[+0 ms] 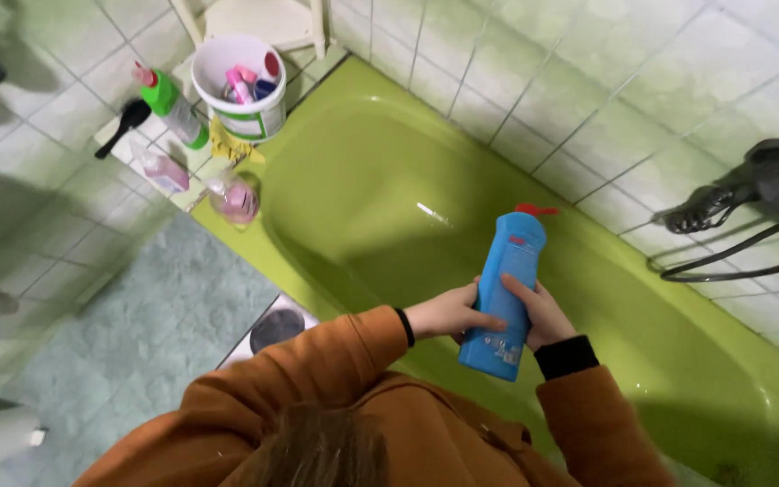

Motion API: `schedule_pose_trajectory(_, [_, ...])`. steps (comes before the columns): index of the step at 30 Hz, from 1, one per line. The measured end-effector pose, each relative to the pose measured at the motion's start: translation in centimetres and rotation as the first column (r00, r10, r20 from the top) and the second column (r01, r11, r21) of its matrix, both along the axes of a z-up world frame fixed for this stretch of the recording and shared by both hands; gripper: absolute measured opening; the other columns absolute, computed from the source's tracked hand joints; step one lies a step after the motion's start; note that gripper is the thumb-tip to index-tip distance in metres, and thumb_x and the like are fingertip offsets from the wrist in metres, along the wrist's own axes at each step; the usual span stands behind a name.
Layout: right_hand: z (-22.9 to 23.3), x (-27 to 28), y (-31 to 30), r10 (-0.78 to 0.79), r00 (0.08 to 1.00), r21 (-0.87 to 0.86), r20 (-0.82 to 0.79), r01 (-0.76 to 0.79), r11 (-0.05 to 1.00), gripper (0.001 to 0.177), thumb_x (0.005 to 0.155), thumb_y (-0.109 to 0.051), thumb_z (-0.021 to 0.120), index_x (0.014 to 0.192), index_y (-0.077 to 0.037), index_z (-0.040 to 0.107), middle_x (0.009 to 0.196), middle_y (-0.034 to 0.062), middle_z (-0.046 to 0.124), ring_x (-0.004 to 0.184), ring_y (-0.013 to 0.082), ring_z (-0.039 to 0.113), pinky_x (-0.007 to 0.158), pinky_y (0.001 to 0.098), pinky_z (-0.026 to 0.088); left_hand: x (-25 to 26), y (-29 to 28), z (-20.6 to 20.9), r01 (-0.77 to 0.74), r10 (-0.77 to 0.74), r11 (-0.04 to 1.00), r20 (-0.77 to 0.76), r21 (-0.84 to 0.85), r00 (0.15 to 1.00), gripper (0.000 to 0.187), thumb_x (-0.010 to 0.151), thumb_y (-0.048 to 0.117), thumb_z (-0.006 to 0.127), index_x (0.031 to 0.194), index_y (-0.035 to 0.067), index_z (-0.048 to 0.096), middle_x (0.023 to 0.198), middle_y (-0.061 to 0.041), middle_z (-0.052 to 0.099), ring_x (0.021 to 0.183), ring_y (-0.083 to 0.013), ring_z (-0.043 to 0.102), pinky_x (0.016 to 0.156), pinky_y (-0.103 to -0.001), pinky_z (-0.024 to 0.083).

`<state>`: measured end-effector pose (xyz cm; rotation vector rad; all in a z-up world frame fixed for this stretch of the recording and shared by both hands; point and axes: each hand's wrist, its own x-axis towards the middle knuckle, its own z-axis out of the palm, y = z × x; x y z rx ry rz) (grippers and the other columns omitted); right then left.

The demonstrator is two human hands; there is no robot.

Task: The person rinses a green bathtub with a handheld shower head, applies liquid from a blue bottle, and then scrubs the surface using a mesh sponge and a small brush.

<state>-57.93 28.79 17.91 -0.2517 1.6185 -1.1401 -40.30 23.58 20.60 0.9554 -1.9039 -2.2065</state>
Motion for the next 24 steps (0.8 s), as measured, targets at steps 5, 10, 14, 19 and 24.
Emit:
schedule_pose_trajectory(5, [-1.7,-0.9,-1.5,0.279,0.960,0.144,0.015,-0.278,0.950,0.090,0.085,-0.038,0.082,0.159,-0.015,0.036,0.146,0.0337,0.048,0.134,0.0523,0.047,0.099,0.0777,0.037,2.8,-3.2,-0.3,0.154,-0.056,0.941,0.312,-0.301,0.949,0.070,0.096,0.068,0.042,0.073,0.011,0.075,0.072,-0.009,0.076,0.080,-0.0292,0.077,0.077,-0.045,0.062])
schedule_pose_trajectory(10, [-3.4,-4.7,-5.7,0.543,0.839,0.347,0.046,-0.523,0.779,0.094,0.081,-0.046,0.083,0.158,-0.012,0.042,0.139,0.0298,0.055,0.122,0.0450,0.057,0.091,0.0664,0.048,10.3,-9.1,-7.2,-0.392,0.403,0.915,0.247,-0.093,0.881,0.067,0.096,0.070,0.053,0.100,0.006,0.071,0.092,-0.013,0.078,0.086,-0.0260,0.077,0.063,-0.043,0.065])
schedule_pose_trajectory(14, [-2.5,-6.5,-9.5,0.753,0.657,0.420,-0.011,-0.681,0.600,0.090,0.075,-0.044,0.087,0.150,-0.007,0.052,0.116,0.0261,0.067,0.102,0.0406,0.068,0.079,0.0568,0.058,15.1,-10.9,-6.0,-0.498,0.513,0.858,0.262,-0.126,0.817,0.057,0.104,0.058,0.050,0.103,0.004,0.068,0.098,-0.016,0.076,0.087,-0.0294,0.076,0.064,-0.044,0.066])
schedule_pose_trajectory(19, [-1.5,-6.5,-12.8,0.712,0.691,0.385,-0.126,-0.628,0.677,0.104,0.073,-0.043,0.089,0.157,-0.005,0.040,0.134,0.0310,0.060,0.118,0.0436,0.062,0.085,0.0618,0.054,16.5,-10.5,-3.5,-0.562,0.573,0.819,0.231,-0.116,0.786,0.049,0.104,0.051,0.052,0.103,0.005,0.067,0.097,-0.014,0.077,0.083,-0.0254,0.076,0.062,-0.040,0.066])
schedule_pose_trajectory(24, [-0.9,-4.8,-12.0,0.729,0.653,0.354,-0.207,-0.644,0.678,0.102,0.070,-0.040,0.092,0.154,-0.007,0.045,0.136,0.0287,0.060,0.120,0.0422,0.062,0.085,0.0605,0.056,16.9,-10.4,-3.1,-0.575,0.585,0.810,0.198,-0.114,0.786,0.048,0.105,0.051,0.053,0.106,0.005,0.067,0.098,-0.013,0.077,0.084,-0.0241,0.076,0.063,-0.038,0.066])
